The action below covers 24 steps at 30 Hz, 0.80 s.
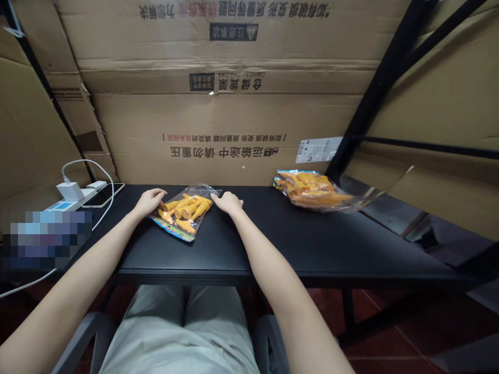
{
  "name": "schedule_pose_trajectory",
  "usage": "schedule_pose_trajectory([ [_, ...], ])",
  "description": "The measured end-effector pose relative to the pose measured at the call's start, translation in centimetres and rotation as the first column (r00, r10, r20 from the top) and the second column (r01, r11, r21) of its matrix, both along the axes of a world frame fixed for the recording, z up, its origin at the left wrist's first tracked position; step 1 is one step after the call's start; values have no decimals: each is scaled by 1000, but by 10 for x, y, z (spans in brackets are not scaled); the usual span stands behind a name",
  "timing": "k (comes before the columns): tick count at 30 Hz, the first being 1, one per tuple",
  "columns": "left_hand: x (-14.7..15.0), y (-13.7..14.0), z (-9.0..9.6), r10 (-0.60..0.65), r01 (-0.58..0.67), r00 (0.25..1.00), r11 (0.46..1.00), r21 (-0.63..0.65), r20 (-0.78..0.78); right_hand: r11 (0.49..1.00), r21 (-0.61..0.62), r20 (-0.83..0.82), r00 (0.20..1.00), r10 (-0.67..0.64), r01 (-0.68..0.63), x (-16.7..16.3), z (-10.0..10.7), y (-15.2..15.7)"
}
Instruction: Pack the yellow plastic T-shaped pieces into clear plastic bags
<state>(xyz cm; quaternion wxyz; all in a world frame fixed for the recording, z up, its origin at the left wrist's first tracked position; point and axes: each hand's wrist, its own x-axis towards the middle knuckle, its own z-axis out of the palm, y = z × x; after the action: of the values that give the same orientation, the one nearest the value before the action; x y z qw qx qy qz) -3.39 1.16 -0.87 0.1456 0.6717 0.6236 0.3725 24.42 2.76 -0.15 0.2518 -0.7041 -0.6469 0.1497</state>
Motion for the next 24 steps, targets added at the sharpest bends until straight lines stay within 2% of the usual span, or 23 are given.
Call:
schedule_pose_trajectory([
  [2,2,-3,2,-41,43,998,999,-33,43,997,-34,-143,988,64,-69,0,-8,6],
  [5,3,-3,0,-85,91,990,994,-53,109,991,33,-352,926,135,-132,-2,-20,12],
  [11,0,13,-18,-103,111,982,993,-43,161,969,107,-672,702,236,-223,-8,-27,15],
  [13,0,16,-21,-96,100,978,995,-12,184,969,121,-714,660,235,-215,-8,-27,15],
  [17,0,18,-21,-75,77,962,997,4,262,961,120,-720,645,256,-248,-8,-25,15],
  [24,-3,14,-16,8,-1,976,1000,-31,216,895,110,-736,569,366,-433,-11,-21,7],
])
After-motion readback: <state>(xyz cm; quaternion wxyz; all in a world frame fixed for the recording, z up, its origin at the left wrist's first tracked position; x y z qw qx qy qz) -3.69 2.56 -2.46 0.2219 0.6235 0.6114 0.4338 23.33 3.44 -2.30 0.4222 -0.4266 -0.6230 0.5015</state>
